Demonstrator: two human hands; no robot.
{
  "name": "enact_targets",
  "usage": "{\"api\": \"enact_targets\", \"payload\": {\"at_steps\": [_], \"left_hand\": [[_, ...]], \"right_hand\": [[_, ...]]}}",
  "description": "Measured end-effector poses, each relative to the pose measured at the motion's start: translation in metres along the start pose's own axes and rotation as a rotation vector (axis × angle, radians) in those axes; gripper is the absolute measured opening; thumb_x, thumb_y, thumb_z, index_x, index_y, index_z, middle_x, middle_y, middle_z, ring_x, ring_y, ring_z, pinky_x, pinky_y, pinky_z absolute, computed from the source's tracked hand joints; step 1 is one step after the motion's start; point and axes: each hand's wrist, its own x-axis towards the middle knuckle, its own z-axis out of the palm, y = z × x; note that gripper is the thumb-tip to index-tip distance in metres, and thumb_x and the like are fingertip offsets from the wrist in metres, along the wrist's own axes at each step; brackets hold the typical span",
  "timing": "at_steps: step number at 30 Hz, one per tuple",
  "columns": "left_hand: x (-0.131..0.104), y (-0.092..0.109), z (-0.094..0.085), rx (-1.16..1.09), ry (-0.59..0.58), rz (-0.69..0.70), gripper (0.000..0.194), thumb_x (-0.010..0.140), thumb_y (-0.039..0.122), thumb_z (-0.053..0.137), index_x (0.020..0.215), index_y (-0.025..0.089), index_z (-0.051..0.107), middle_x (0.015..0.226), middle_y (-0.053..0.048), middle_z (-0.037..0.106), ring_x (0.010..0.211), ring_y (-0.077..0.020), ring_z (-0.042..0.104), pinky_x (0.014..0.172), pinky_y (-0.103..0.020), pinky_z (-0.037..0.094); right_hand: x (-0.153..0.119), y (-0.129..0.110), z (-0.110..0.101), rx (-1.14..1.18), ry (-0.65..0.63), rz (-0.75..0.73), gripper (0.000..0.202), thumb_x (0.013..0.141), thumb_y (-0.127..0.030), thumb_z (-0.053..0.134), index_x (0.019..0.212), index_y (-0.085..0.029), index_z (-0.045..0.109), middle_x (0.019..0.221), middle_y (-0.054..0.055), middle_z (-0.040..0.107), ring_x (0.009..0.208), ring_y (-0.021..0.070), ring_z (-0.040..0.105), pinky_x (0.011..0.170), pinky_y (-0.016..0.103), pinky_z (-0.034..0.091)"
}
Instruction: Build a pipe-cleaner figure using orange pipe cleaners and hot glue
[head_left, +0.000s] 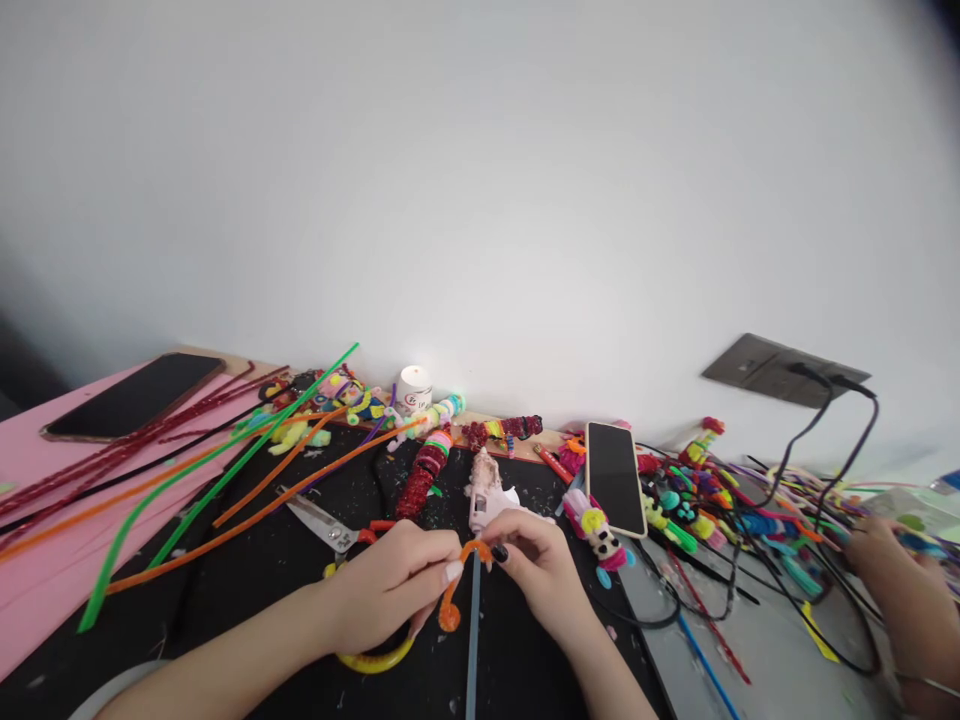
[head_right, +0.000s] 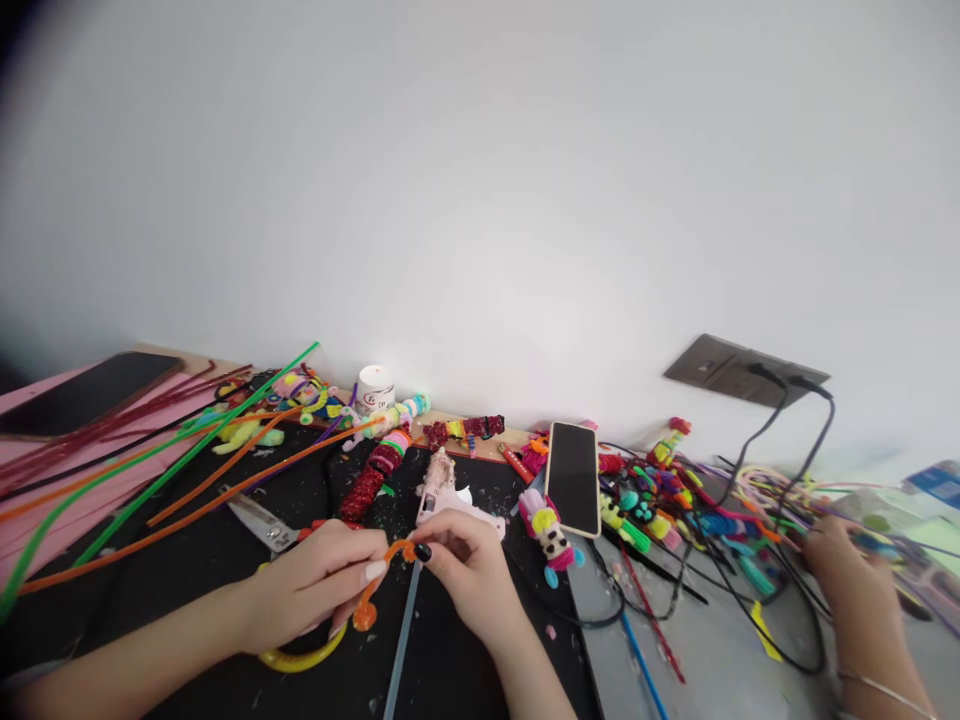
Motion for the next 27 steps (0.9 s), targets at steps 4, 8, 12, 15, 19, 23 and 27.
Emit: {"api": "enact_targets", "payload": {"at_steps": [4,8,12,15,19,23,27], "left_hand": [[0.0,0.0,0.0,-0.016,-0.012,-0.012,0.033,0.094,0.032,0.036,0.063,0.021,0.04,0.045,0.006,0.045,0.042,-0.01,0.042,0.049,-0.019,0.035],[0.001,-0.002,0.003,-0.089,-0.026,-0.024,0.033,0.093,0.033,0.037,0.062,0.021,0.039,0.043,0.006,0.044,0.038,-0.0088,0.038,0.042,-0.018,0.03],[0.001,-0.004,0.005,-0.231,-0.051,-0.106,0.032,0.092,0.034,0.039,0.063,0.021,0.04,0.041,0.007,0.045,0.03,-0.0066,0.03,0.033,-0.018,0.02],[0.001,-0.008,0.006,-0.306,-0.06,-0.135,0.03,0.091,0.034,0.04,0.064,0.021,0.042,0.041,0.007,0.047,0.027,-0.0054,0.027,0.03,-0.017,0.017],[0.001,-0.013,0.007,-0.388,-0.067,-0.158,0.028,0.09,0.034,0.043,0.065,0.02,0.044,0.041,0.007,0.049,0.026,-0.0044,0.028,0.029,-0.015,0.017],[0.003,-0.016,0.008,-0.47,-0.113,-0.188,0.027,0.087,0.035,0.045,0.065,0.019,0.044,0.041,0.006,0.051,0.024,-0.0049,0.032,0.027,-0.014,0.02],[0.004,-0.016,0.008,-0.557,-0.138,-0.193,0.026,0.086,0.034,0.046,0.065,0.019,0.045,0.04,0.006,0.052,0.023,-0.0049,0.034,0.025,-0.013,0.02]], "right_hand": [[0.001,0.0,0.001,0.134,-0.04,0.09,0.016,0.073,-0.034,0.073,0.073,-0.019,0.07,0.064,-0.001,0.06,0.056,0.012,0.053,0.054,0.022,0.043],[0.0,0.0,0.002,0.196,-0.038,0.115,0.015,0.069,-0.031,0.077,0.079,-0.021,0.072,0.068,-0.001,0.061,0.059,0.0119,0.053,0.057,0.022,0.043],[0.0,-0.001,0.002,0.236,-0.038,0.101,0.019,0.069,-0.034,0.078,0.081,-0.021,0.072,0.071,0.0,0.061,0.062,0.0129,0.054,0.059,0.024,0.044],[0.001,-0.002,0.001,0.239,-0.037,0.087,0.016,0.069,-0.032,0.078,0.079,-0.02,0.072,0.072,-0.001,0.059,0.063,0.0128,0.053,0.06,0.024,0.043],[0.002,0.0,0.0,0.253,-0.052,0.068,0.011,0.069,-0.024,0.079,0.076,-0.02,0.072,0.073,-0.001,0.059,0.066,0.0125,0.053,0.061,0.023,0.042],[0.001,0.003,0.0,0.282,-0.062,0.062,0.012,0.067,-0.018,0.079,0.076,-0.021,0.073,0.074,-0.001,0.06,0.065,0.0115,0.051,0.06,0.022,0.039],[0.001,0.004,0.001,0.28,-0.051,0.064,0.012,0.066,-0.016,0.08,0.075,-0.021,0.073,0.073,-0.001,0.059,0.065,0.0115,0.051,0.06,0.022,0.039]]}}
